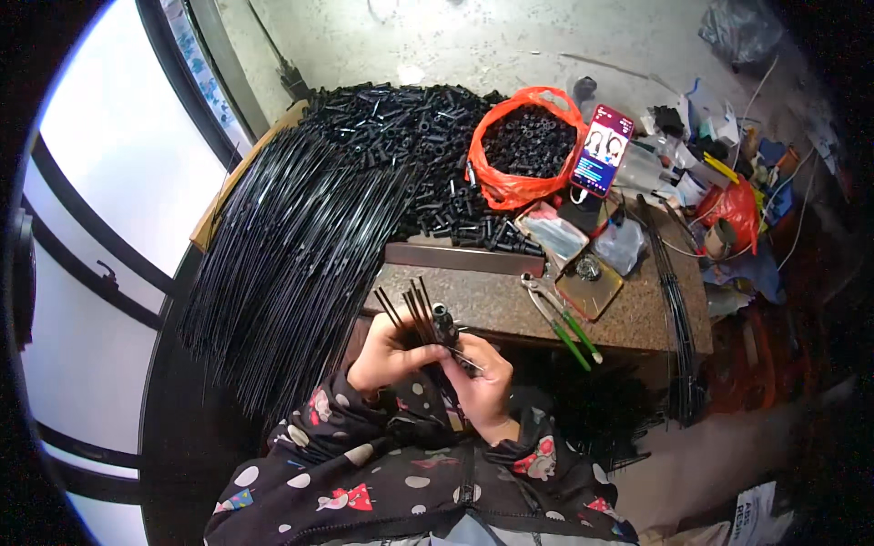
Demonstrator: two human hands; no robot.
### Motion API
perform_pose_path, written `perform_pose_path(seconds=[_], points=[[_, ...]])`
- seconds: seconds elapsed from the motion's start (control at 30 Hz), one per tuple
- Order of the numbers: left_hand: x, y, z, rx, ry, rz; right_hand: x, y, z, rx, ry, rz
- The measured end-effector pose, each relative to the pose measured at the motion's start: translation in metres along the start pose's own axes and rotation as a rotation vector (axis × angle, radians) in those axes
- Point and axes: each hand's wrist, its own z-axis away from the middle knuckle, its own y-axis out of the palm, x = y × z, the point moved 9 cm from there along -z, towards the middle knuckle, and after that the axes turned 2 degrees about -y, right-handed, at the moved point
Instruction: Assemble plastic components onto bundles of black cables at a factory workbench.
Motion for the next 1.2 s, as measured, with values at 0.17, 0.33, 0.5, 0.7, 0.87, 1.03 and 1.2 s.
perform_pose_path(seconds=[0.17,0.33,0.5,0.7,0.87,1.03,1.2], points=[[0.009,-0.003,0.008,0.066,-0.044,-0.002,-0.017,0.007,-0.003,0.209,0.054,-0.033],[0.004,0.007,0.010,0.337,0.007,0.153,-0.046,0.020,0.008,0.446,0.466,-0.530],[0.020,0.023,0.015,0.549,-0.156,0.503,-0.040,0.032,0.010,0.596,0.359,-0.533],[0.009,0.025,0.015,0.215,0.105,-0.180,-0.038,0.010,-0.003,0.140,0.395,-0.260],[0.027,0.017,0.013,0.055,-0.017,-0.108,-0.028,-0.007,0.002,0.051,0.098,0.115],[0.041,0.023,0.009,0.093,-0.162,0.099,-0.011,0.002,0.005,-0.016,0.004,0.088],[0.048,0.028,0.013,-0.042,-0.105,0.290,-0.035,-0.007,0.001,-0.135,0.213,-0.129]])
